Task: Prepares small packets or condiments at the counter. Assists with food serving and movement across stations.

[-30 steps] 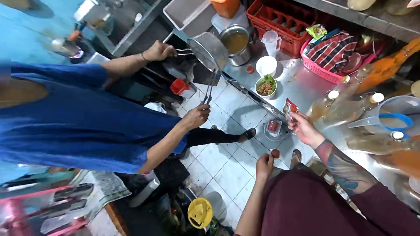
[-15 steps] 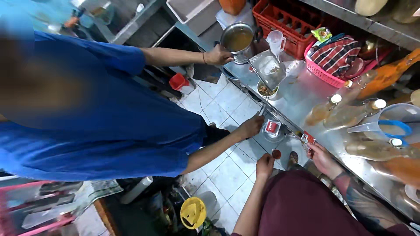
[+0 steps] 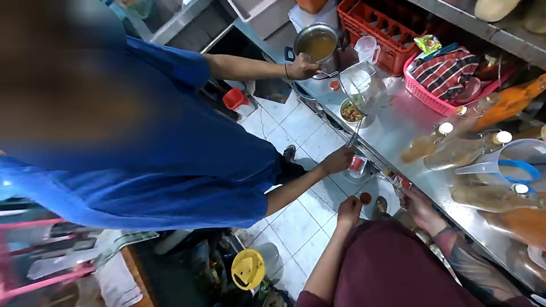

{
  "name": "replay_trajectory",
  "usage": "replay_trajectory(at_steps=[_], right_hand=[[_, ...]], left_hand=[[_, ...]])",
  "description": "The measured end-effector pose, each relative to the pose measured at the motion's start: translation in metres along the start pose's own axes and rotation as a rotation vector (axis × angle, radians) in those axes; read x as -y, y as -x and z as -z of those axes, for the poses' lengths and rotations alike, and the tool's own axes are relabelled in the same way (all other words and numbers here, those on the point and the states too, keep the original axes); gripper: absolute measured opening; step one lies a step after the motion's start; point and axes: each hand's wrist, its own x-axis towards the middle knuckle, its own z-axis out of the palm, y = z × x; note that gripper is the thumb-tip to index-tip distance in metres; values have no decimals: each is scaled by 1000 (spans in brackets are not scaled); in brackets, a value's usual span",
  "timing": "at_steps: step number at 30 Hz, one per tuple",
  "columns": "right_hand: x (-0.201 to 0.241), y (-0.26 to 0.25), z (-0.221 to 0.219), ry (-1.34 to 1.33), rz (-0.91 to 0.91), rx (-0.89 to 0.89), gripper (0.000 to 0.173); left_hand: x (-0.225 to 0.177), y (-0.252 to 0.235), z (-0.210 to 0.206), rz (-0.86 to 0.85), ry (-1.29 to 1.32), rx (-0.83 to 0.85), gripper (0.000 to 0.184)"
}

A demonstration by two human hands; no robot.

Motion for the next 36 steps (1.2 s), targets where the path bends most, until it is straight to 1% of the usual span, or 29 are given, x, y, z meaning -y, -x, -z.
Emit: replay_trajectory(at_steps=[4,10,14,17,20,25,30,36], right_hand=[[3,-3,-2,26,-18,-28,23],[8,-5,-8,51,-28,-15,25],[11,-7,-9,63,-29,-5,26],[14,-12,-10,71,-13,10,26],[24,-18,-20,85,23,33,29],[38,-32,-36,94,108,101,27],[40,-37,-40,100,105,91,26],[39,-39,-33,86,98,70,23]], left_hand=[[6,-1,-1,1,-6,9,28],[7,-2,1,37,-25,12,28],[9,-4,0,7,-44,16,30],[7,-5,0,-9,-50,18,30],[4,-6,0,-17,-61,13,30],[-3,-5,2,31,-56,44,31],[2,-4,1,17,-64,32,29],[4,-1,2,23,-68,36,30]])
